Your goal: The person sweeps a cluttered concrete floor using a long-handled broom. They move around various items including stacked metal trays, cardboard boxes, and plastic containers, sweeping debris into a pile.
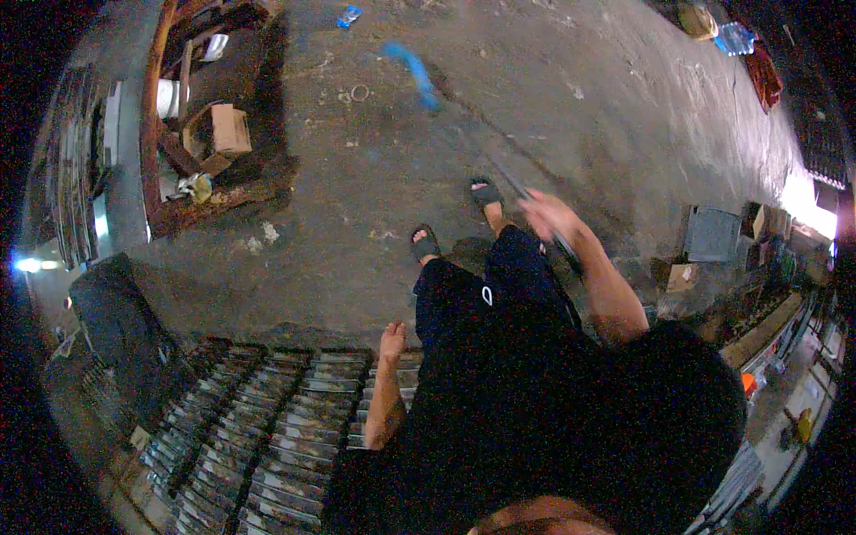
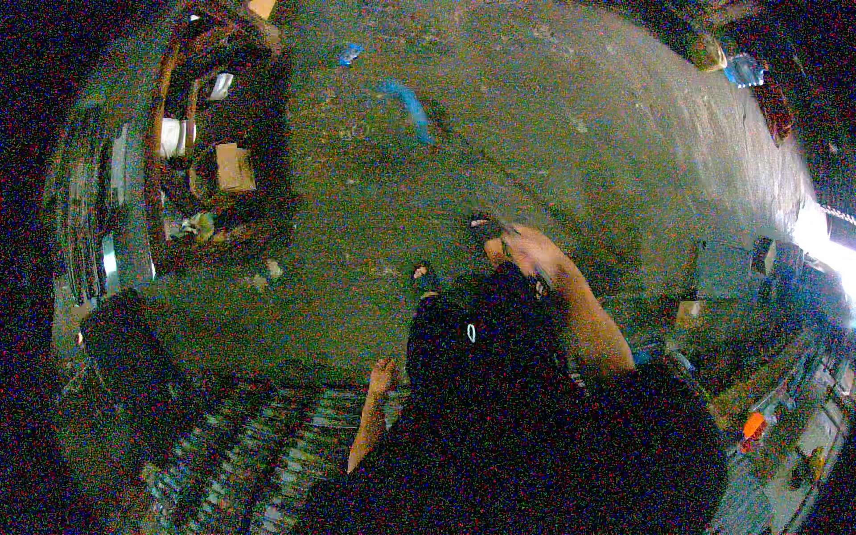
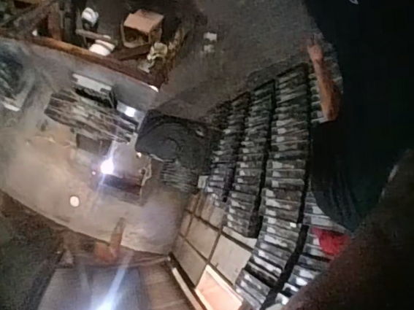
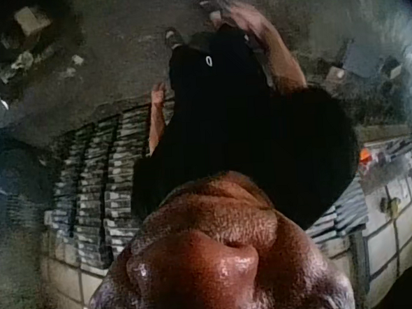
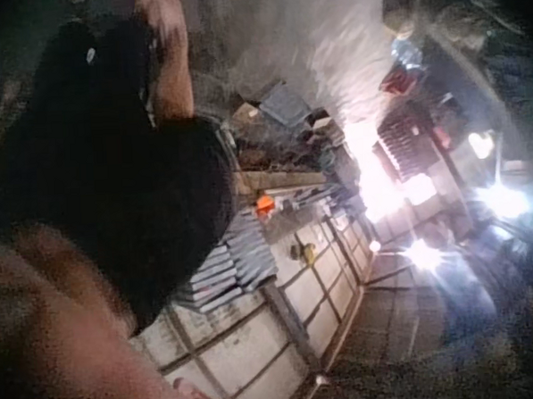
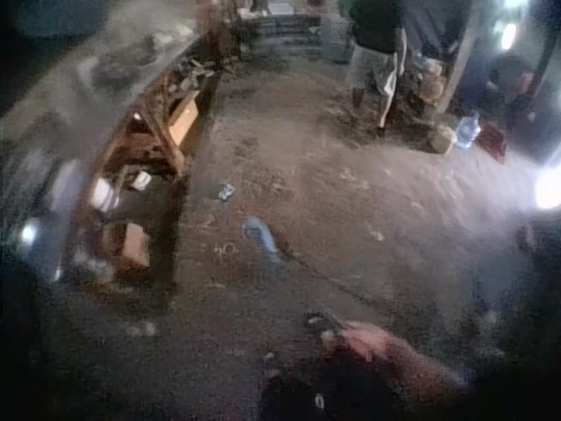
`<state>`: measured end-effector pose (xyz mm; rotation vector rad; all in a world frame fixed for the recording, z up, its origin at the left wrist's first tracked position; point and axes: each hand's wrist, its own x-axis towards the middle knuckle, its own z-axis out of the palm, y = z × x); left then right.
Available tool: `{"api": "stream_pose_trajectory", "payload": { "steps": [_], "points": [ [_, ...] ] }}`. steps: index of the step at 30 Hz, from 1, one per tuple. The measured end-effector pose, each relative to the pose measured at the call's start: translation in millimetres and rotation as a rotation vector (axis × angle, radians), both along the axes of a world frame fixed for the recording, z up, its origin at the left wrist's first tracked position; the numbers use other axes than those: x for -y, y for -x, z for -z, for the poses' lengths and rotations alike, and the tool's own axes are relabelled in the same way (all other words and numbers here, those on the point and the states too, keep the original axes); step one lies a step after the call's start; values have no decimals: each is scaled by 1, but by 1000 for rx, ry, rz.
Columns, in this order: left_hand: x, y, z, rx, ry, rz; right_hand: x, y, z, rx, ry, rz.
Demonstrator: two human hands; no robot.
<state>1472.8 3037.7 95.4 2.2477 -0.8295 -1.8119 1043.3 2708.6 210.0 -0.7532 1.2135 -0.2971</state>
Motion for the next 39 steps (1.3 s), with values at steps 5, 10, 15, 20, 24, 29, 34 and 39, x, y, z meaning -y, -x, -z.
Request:
{"api": "stream_pose_trajectory", "payload": {
  "steps": [5, 10, 15, 20, 24, 29, 34, 39],
  "points": [
    [18, -72, -2, 59, 131, -36, -154, 35, -18, -319, -345, 521],
    [27, -123, -48, -124, 81, -513, -159, 49, 71, -235, -345, 337],
    [-41, -150, -57, -48, 84, -516, -127, -142, 77, 123, 466, -402],
    [-101, -156, -27, -1225, 42, -1253, -71, -355, 68, 374, -507, 200],
    [-71, -145, -19, -750, -146, -1307, 2, -308, 49, 269, -397, 148],
    [39, -133, -22, -82, 102, -198, -39, -157, -47, 198, -318, 330],
    [163, -107, -19, -71, 15, -185, -106, 7, -92, -53, -264, 865],
    [274, -14, -22, -40, 150, -187, -76, 206, -9, -538, -18, 745]
  ]
}}
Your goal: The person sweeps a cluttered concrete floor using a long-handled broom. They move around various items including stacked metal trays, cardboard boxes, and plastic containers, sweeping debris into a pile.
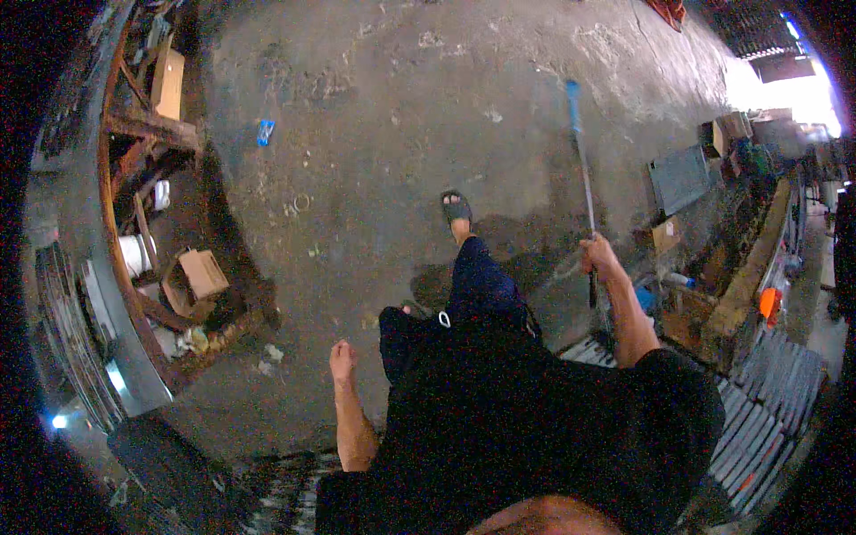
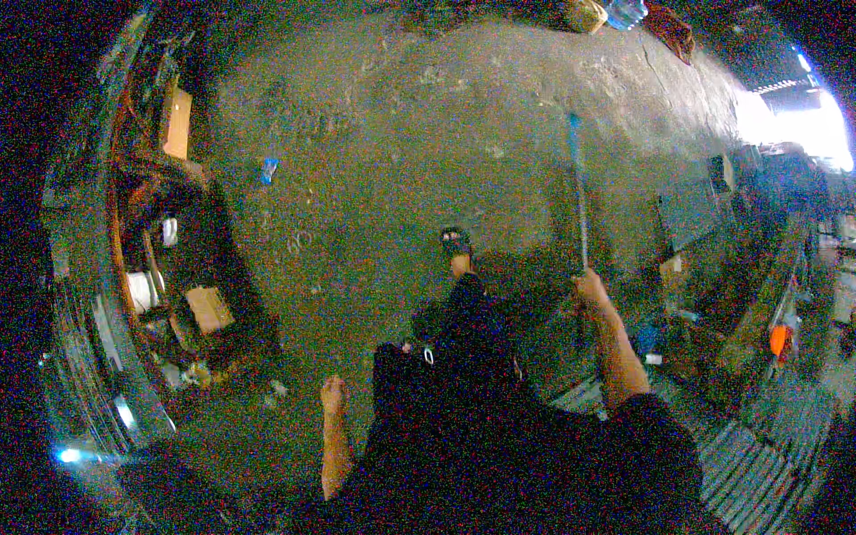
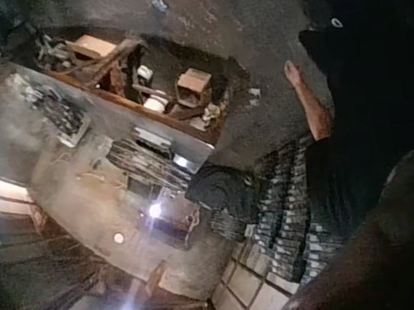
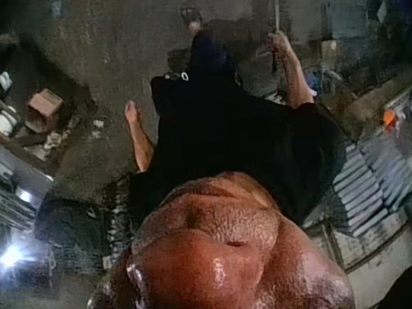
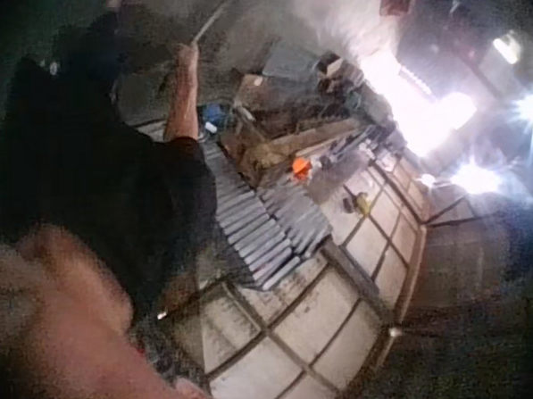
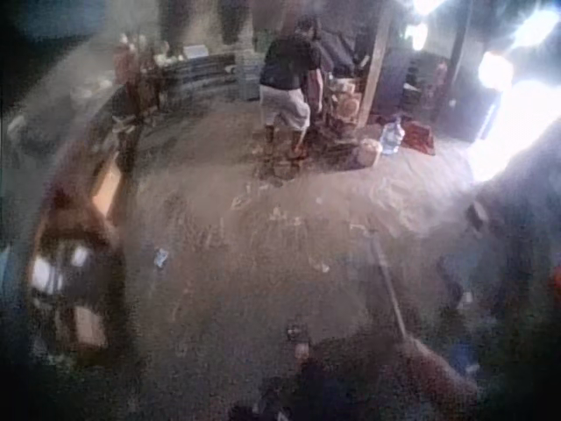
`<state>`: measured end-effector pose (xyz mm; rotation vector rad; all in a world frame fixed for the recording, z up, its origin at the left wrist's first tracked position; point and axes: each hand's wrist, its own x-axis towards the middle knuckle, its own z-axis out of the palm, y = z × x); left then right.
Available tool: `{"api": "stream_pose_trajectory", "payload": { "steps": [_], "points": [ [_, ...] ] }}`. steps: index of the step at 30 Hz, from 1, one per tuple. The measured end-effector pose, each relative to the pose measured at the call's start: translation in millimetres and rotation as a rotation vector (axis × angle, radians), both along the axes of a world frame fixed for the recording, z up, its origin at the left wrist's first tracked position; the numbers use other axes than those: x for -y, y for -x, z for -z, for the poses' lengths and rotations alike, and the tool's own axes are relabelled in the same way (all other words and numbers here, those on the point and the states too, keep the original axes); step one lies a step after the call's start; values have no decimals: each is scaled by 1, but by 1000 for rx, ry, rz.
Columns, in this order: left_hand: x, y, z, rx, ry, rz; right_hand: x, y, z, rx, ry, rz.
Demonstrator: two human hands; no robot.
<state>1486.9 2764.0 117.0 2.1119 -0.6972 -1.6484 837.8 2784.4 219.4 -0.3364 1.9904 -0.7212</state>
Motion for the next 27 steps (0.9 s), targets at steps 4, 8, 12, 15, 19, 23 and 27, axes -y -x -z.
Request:
{"api": "stream_pose_trajectory", "payload": {
  "steps": [4, 8, 12, 15, 19, 23, 27],
  "points": [
    [43, 83, -21, 127, 108, 416, 121, 147, 100, -132, -107, -84],
    [49, 130, -54, -106, 0, 151, 210, 105, 154, -316, -22, -877],
    [30, 143, -77, 14, -139, -149, 229, -115, 149, -52, 367, -1174],
    [14, 142, -72, -54, -23, -48, 267, -253, 131, 440, 242, -1029],
    [2, 133, -38, 21, -229, 3, 345, -288, 107, 733, -48, -799],
    [15, 115, -4, -64, -80, 38, 337, -212, 54, 628, -113, -710],
    [52, 97, -3, -92, -242, -35, 264, -107, 19, 448, 115, -672]
  ]
}}
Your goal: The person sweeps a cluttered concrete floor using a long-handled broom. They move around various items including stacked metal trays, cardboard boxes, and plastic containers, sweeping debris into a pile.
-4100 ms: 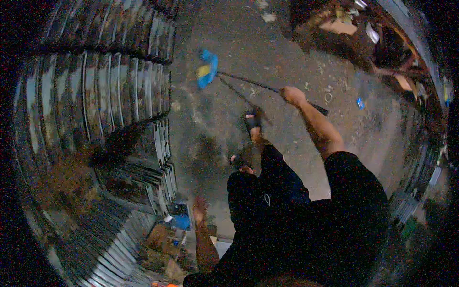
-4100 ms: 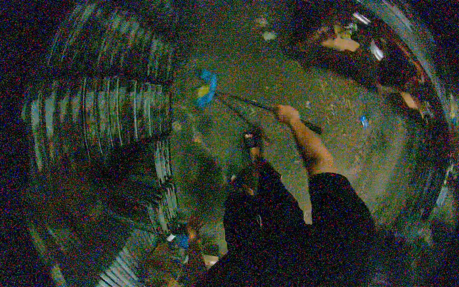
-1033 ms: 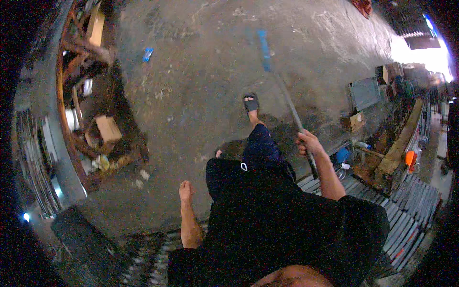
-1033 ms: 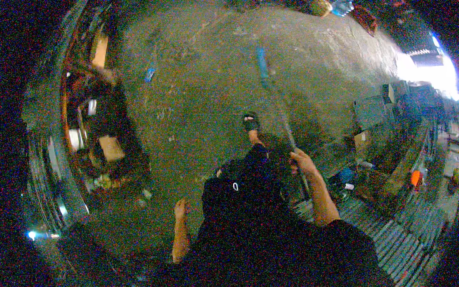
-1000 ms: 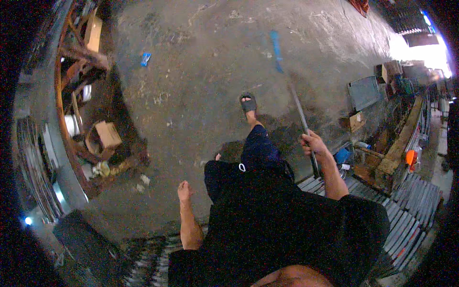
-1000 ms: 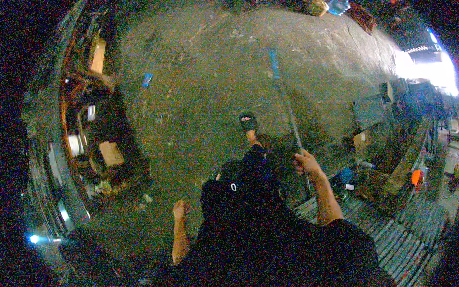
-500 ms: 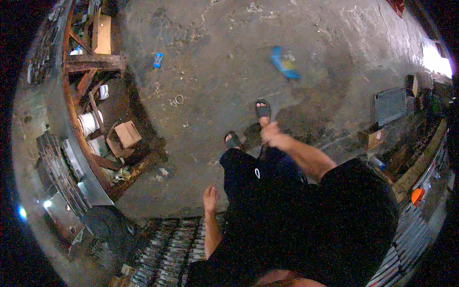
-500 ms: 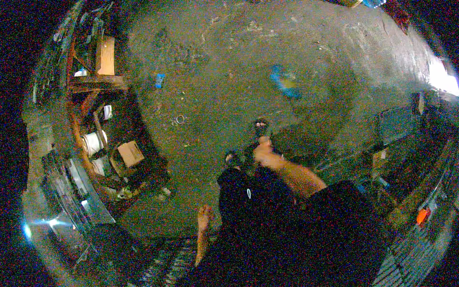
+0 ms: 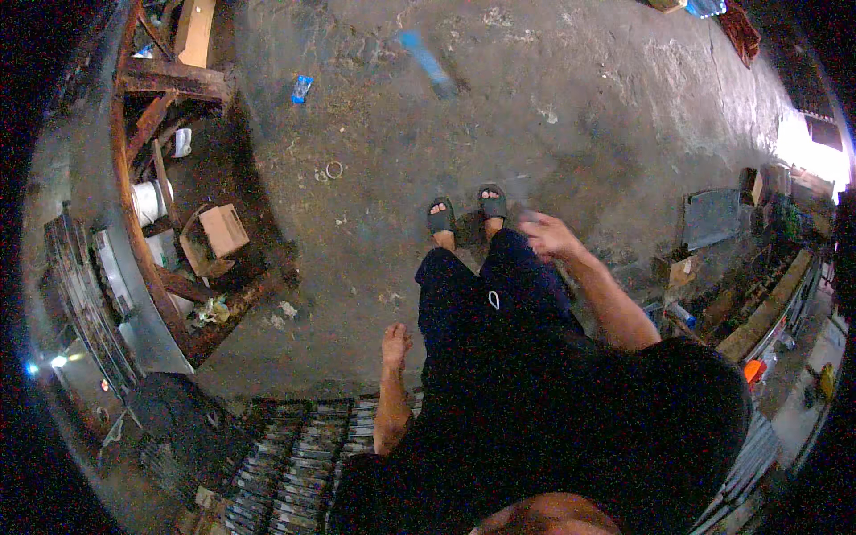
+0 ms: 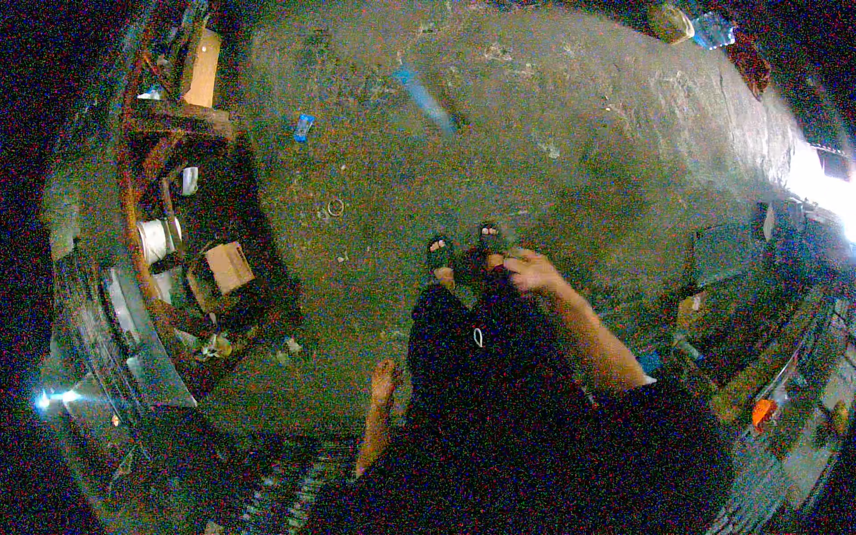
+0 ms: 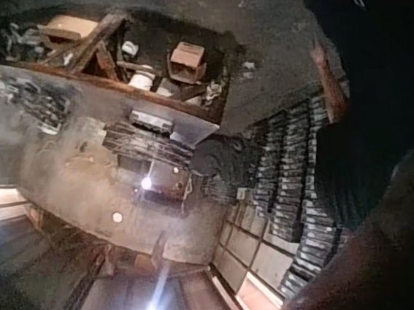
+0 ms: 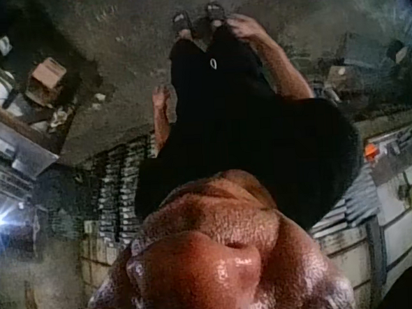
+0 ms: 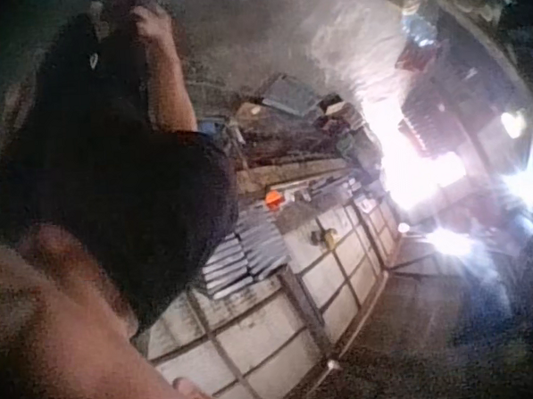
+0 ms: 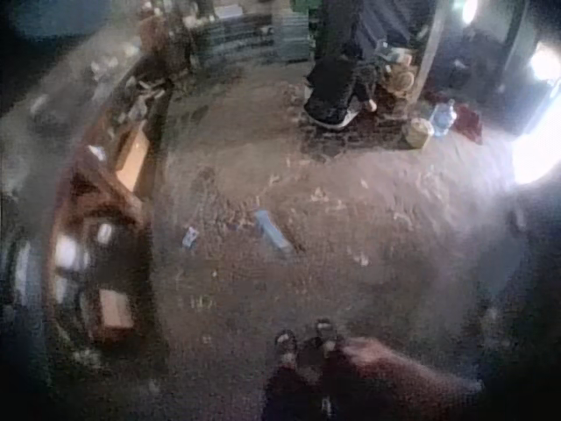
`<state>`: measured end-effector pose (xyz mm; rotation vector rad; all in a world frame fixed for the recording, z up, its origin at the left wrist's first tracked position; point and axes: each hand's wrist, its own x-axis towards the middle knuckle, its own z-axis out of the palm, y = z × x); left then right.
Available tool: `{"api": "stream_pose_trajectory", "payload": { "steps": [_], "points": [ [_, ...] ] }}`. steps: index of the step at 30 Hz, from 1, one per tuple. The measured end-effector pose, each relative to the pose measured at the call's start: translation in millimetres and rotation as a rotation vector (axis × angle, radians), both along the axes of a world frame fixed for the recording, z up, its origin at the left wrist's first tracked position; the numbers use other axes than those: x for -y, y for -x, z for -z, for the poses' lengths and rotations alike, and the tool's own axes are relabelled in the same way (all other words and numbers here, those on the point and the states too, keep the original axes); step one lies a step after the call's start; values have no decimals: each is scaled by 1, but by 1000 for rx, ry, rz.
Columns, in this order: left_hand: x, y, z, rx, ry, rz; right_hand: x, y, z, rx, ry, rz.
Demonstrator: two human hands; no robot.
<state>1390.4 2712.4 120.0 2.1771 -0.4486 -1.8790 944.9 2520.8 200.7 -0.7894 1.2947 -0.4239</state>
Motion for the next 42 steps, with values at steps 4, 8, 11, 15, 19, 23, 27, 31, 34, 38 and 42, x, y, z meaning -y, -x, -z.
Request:
{"api": "stream_pose_trajectory", "payload": {
  "steps": [4, 8, 11, 15, 19, 23, 27, 31, 34, 38, 42],
  "points": [
    [27, -9, -22, 22, -1, -194, 0, 56, 30, -409, -38, -214],
    [22, -22, -34, 0, 48, -305, 46, 27, 69, -399, 432, -638],
    [-1, -37, -31, -28, 14, -344, 42, -75, 74, -135, 842, -545],
    [-29, -49, -20, 31, 66, -183, 32, -237, 67, 398, 525, -406],
    [-21, -47, -11, 18, 156, -223, 115, -257, 65, 283, -311, -277],
    [36, -38, 4, -35, -31, -254, 134, -147, 13, 382, -491, -111],
    [117, -17, 22, 97, -29, 40, 98, -12, -52, 238, -343, 132],
    [224, 34, 30, 58, 46, 150, 65, 114, -80, -5, -240, 630],
    [309, 103, 21, 11, 129, 285, 65, 237, -55, -144, -338, 938],
    [367, 210, -16, -95, 21, 106, 116, 425, 38, -847, -179, 590],
    [377, 295, -51, -38, 54, 371, 190, 557, 133, -816, -246, 520]
  ]
}}
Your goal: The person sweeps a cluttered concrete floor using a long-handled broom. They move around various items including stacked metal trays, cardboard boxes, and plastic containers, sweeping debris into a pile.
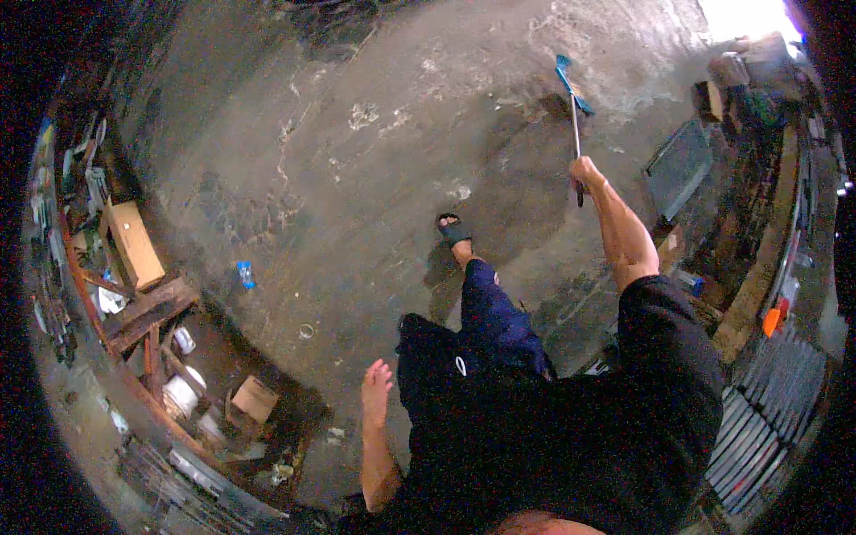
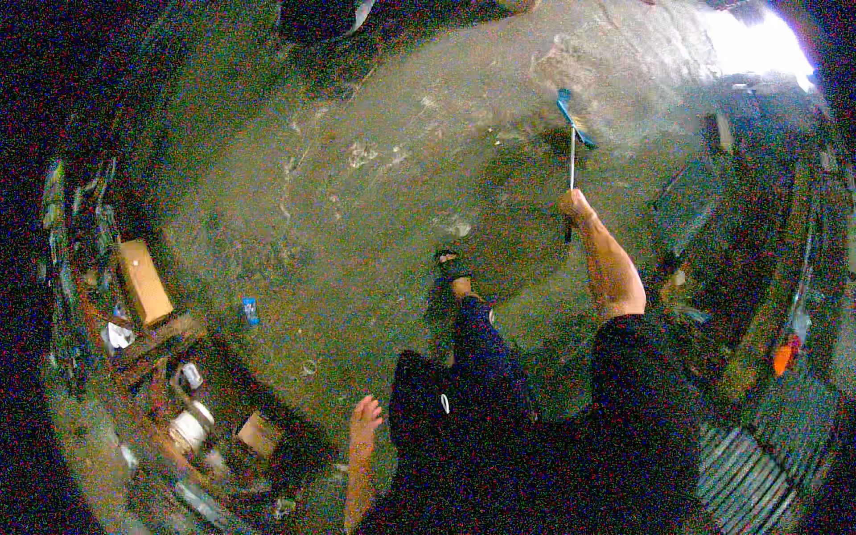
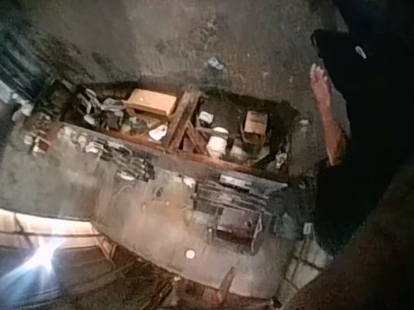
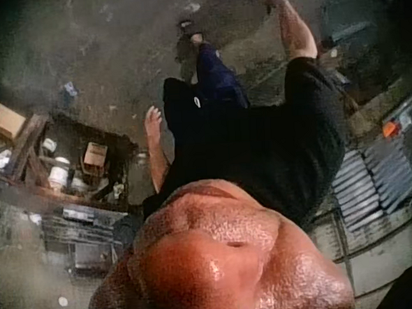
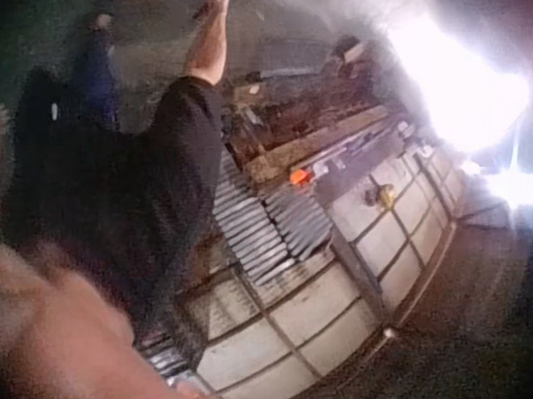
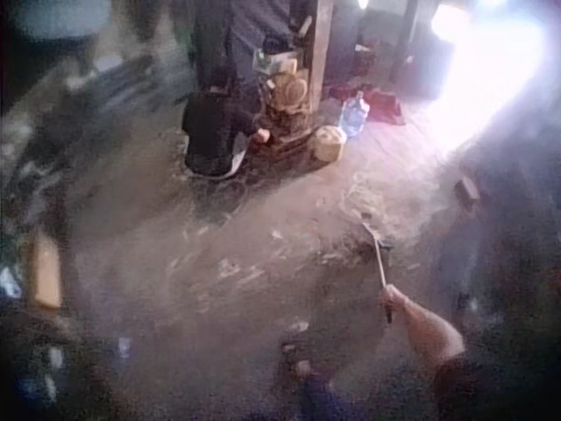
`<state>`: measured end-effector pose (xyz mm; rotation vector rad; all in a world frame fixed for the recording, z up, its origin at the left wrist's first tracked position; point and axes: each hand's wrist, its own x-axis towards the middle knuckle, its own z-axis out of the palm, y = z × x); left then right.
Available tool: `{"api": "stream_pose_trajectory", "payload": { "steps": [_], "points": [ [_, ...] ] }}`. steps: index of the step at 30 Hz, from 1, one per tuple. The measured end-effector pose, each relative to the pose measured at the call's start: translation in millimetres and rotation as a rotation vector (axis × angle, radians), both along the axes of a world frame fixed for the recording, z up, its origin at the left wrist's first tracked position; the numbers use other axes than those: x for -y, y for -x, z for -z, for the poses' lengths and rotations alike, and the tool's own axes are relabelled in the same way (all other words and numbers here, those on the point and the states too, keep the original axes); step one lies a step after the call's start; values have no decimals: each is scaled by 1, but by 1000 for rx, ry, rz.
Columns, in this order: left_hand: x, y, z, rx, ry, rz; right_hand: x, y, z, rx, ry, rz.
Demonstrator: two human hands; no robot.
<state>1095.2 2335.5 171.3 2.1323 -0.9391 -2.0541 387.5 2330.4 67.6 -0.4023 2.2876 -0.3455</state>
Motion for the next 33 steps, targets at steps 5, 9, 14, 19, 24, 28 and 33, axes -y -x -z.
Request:
{"api": "stream_pose_trajectory", "payload": {
  "steps": [5, 9, 14, 19, 24, 28, 33],
  "points": [
    [-9, 29, -41, 119, 0, 78, -28, -151, 18, -41, -216, -338],
    [-16, 25, -39, 143, 96, 252, -43, -296, -50, 217, -235, -455],
    [9, 9, 20, 157, 269, 412, 9, -309, -143, 729, 94, -341],
    [55, -16, 54, 33, 301, 297, -36, -285, -214, 779, 207, 151],
    [83, -11, 57, 140, 337, 189, -75, -189, -213, 533, 339, 490],
    [96, 16, 59, 270, 456, 428, -80, -40, -147, 436, 477, 635],
    [109, 75, 30, 160, 94, 342, -34, 143, -22, 359, 482, 681]
  ]
}}
